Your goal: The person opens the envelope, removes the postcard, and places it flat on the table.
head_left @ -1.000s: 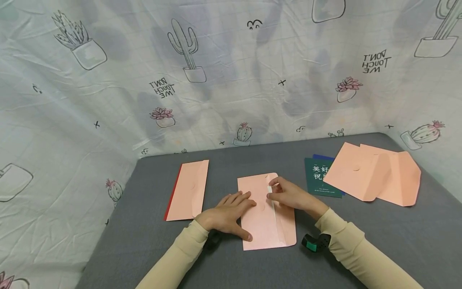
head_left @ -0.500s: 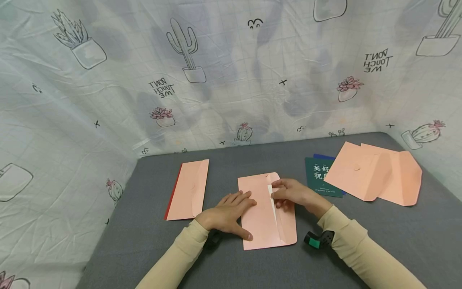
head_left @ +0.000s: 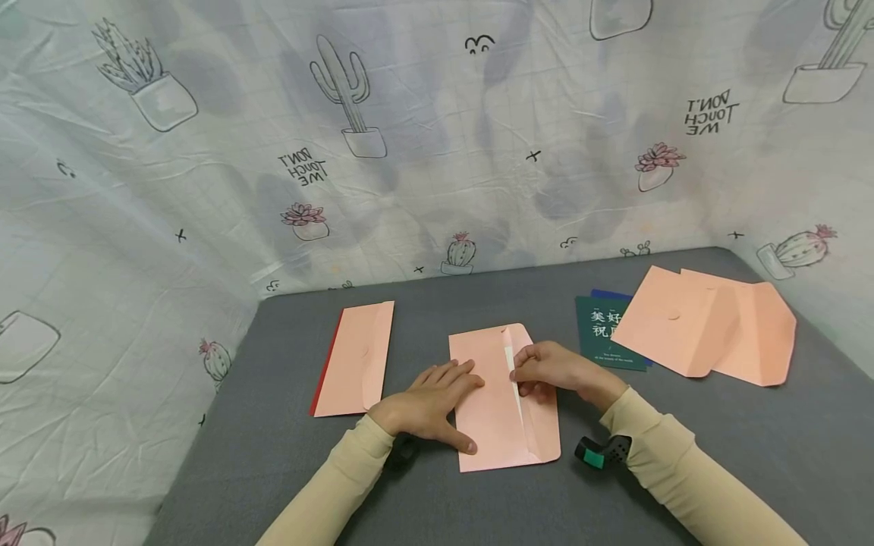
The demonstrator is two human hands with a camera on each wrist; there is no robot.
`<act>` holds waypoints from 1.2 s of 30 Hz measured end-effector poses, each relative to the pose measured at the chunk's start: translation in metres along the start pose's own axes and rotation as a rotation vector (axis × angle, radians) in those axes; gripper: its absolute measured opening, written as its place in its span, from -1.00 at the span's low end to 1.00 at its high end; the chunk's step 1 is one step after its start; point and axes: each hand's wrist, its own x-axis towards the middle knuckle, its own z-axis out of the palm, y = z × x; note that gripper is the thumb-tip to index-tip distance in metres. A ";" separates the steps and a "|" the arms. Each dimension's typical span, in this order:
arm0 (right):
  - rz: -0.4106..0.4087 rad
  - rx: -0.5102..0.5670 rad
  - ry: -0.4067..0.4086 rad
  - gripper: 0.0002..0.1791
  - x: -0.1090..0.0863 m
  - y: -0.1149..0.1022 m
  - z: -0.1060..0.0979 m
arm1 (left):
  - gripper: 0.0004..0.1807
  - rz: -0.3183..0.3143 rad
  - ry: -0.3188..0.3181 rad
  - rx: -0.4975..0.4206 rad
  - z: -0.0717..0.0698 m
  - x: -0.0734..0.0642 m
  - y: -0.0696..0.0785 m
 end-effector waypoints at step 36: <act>-0.012 0.155 0.057 -0.61 -0.001 0.004 0.004 | 0.02 -0.003 -0.007 -0.004 0.001 0.000 -0.002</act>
